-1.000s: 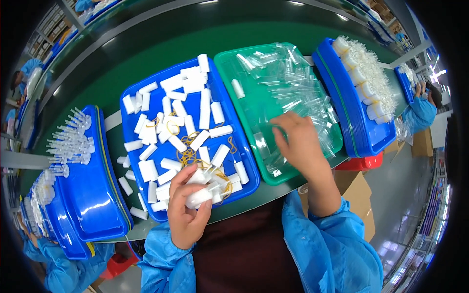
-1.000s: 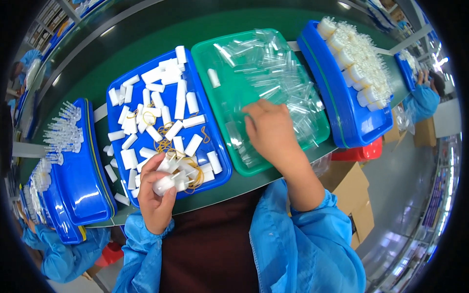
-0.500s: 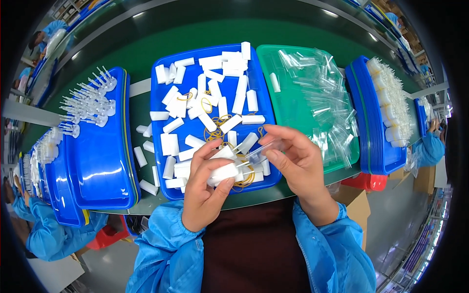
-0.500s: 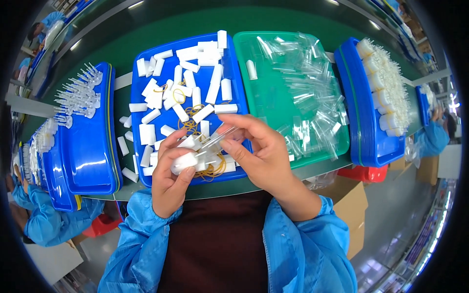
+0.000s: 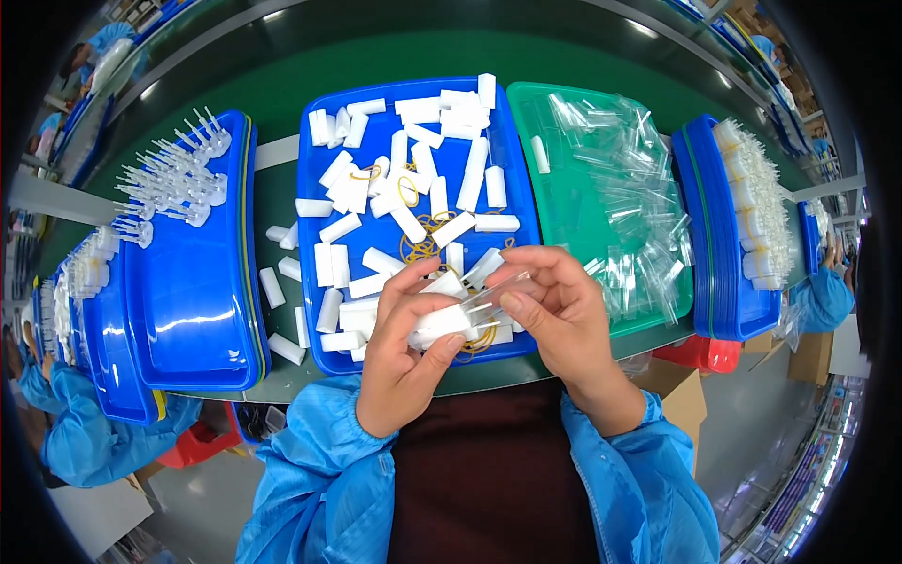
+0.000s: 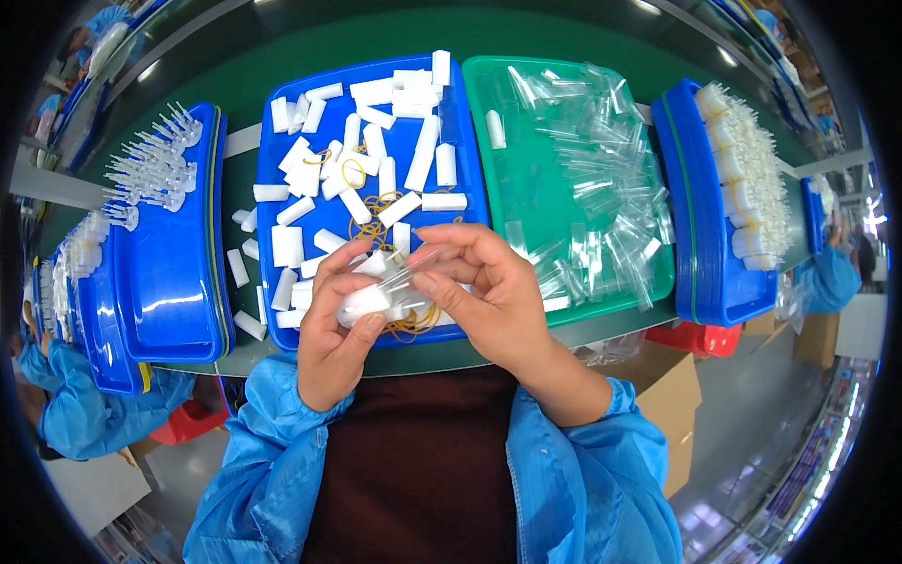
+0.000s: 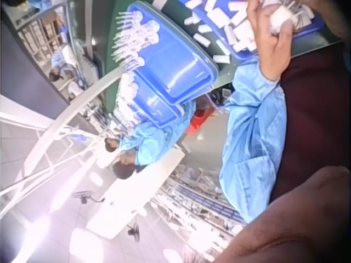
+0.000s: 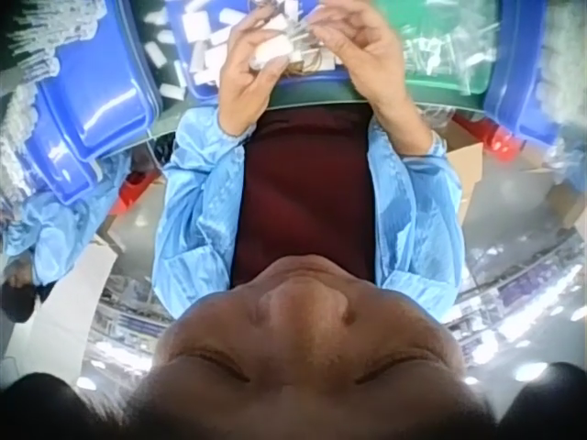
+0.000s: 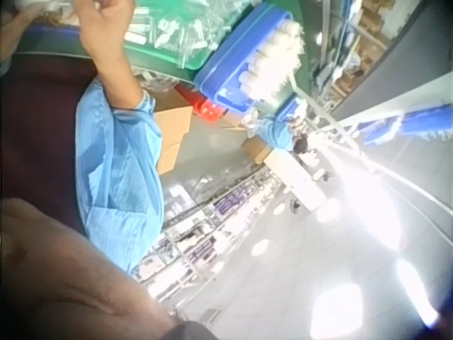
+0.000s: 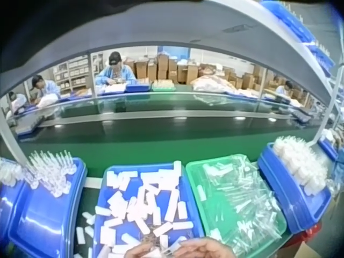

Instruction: The person assembles small white plastic components by hand, securing them in groups using rubber bands.

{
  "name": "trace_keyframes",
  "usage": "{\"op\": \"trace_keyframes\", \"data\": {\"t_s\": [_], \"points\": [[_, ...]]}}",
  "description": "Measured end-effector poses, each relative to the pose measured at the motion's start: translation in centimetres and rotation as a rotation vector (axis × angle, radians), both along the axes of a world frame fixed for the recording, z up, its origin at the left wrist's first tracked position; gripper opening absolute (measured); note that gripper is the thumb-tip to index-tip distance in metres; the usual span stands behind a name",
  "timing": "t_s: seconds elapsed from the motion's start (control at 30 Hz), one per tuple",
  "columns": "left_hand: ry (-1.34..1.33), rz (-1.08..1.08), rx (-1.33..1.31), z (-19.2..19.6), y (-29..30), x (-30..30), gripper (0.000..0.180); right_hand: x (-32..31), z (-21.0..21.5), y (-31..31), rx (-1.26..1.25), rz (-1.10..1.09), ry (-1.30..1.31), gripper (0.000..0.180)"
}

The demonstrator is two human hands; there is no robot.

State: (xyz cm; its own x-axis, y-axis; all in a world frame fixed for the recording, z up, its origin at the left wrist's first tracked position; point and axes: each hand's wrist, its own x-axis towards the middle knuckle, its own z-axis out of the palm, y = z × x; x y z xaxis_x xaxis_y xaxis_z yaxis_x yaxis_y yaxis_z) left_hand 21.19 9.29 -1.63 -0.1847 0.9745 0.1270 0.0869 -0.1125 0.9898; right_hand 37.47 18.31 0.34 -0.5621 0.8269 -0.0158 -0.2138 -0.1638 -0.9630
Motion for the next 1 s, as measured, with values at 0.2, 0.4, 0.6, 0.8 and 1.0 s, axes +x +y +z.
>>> {"op": "trace_keyframes", "data": {"t_s": [0.2,0.4,0.6,0.8,1.0], "points": [[0.031,0.020,0.049,-0.3,0.2,0.1,0.021,-0.1,-0.4,-0.3,-0.078,-0.029,0.089,0.026],[-0.006,0.023,-0.006,0.2,0.2,0.2,0.018,-0.3,-0.8,-0.5,-0.091,-0.066,0.143,0.025],[-0.060,0.061,0.025,0.0,0.4,0.2,0.015,-0.5,-0.4,-0.8,-0.018,-0.066,0.108,0.025],[0.018,0.056,0.009,0.4,0.2,0.2,0.013,-0.1,-0.6,-0.4,0.059,-0.048,0.071,0.024],[0.196,0.035,-0.009,0.6,0.2,0.0,0.019,0.4,-0.5,0.4,0.039,0.021,0.026,0.025]]}}
